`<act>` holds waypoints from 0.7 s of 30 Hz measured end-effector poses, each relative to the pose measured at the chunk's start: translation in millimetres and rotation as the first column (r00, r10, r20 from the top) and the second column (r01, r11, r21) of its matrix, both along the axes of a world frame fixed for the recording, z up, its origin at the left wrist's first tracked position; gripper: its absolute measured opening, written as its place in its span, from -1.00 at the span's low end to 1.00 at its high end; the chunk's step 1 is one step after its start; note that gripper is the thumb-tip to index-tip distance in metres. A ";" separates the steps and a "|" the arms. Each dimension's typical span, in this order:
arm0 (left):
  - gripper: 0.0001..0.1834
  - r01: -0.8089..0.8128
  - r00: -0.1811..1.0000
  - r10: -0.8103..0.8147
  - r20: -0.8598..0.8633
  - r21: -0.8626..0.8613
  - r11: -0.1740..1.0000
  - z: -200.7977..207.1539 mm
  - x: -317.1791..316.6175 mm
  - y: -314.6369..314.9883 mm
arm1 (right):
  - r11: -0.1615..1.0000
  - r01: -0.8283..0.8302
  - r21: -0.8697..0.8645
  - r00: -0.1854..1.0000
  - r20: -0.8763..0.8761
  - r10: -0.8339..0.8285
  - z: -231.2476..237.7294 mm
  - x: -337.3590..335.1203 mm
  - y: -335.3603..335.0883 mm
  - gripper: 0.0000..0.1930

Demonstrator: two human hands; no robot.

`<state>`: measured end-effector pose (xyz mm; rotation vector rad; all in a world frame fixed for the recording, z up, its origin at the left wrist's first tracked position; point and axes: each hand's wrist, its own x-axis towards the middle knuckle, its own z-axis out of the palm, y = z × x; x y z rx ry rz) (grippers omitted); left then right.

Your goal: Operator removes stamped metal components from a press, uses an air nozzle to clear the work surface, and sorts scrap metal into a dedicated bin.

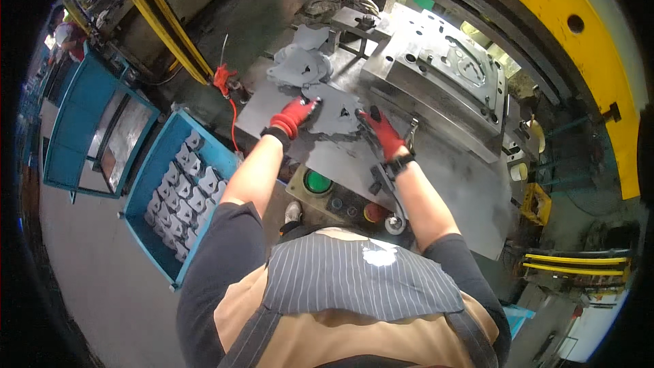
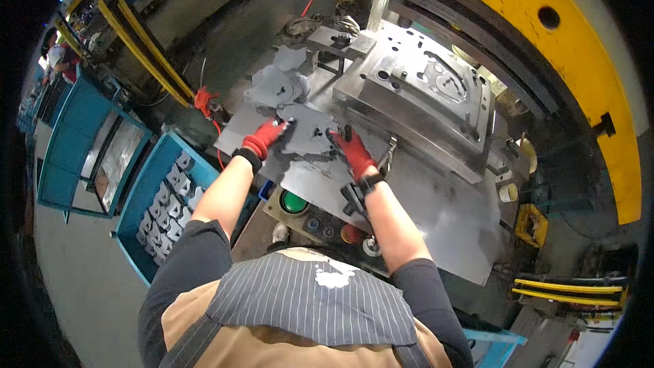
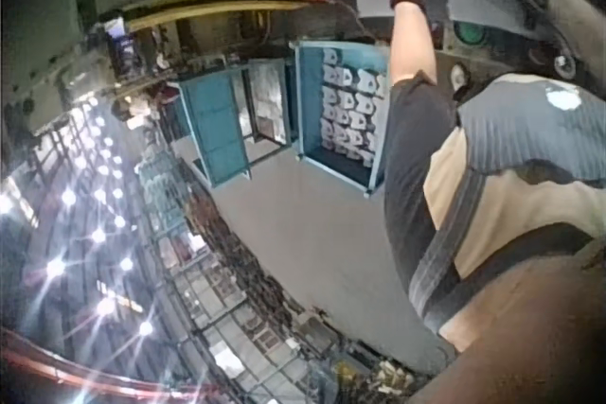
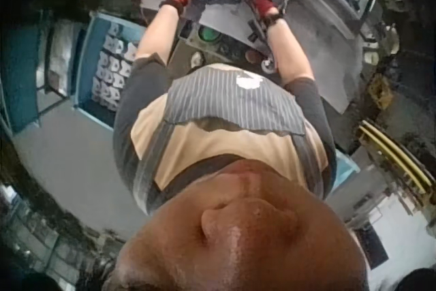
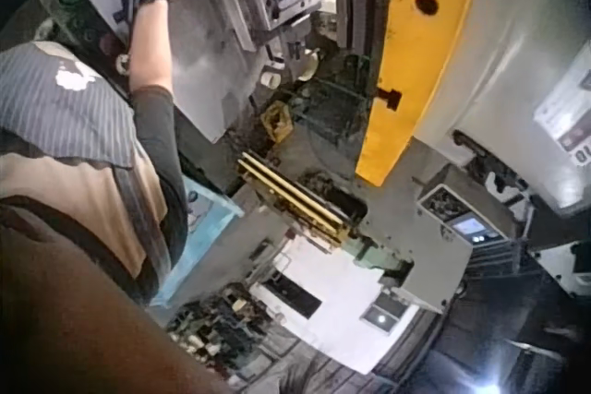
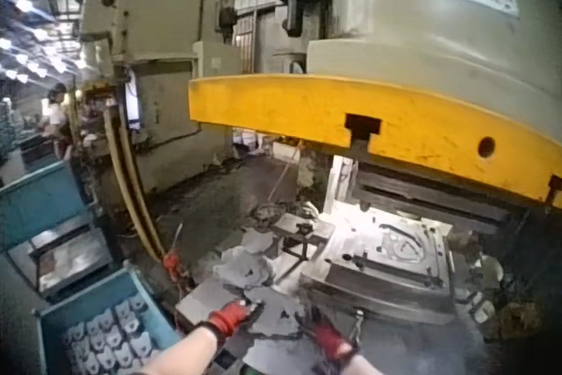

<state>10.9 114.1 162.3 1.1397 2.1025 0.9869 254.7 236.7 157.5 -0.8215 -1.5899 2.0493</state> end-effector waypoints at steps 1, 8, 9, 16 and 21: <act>-0.47 -0.023 0.998 0.024 -0.060 0.001 1.000 10.3 6.8 0.2 | 0.996 -0.042 -0.081 0.998 -0.056 0.037 -20.1 -17.7 9.5 -0.52; -0.01 -0.174 0.965 0.184 0.189 -0.065 0.983 -14.8 18.4 -9.9 | 0.976 0.178 0.126 0.979 0.074 -0.188 -25.2 -56.9 -20.4 -0.48; 0.03 -0.202 0.970 0.216 0.109 -0.127 0.971 -16.0 24.8 -7.4 | 0.982 0.153 0.112 0.985 0.067 -0.161 -0.9 -52.5 -27.7 -0.44; 0.07 -0.180 0.983 0.180 0.037 0.005 0.984 -11.2 43.9 -16.7 | 0.855 0.297 0.424 0.949 -0.030 -0.315 -37.6 -32.7 -30.8 -0.39; -0.02 -0.219 0.970 0.237 -0.048 0.238 0.946 -29.8 53.4 -25.8 | 0.752 0.286 0.594 0.936 -0.006 -0.351 22.1 -34.9 -61.3 -0.40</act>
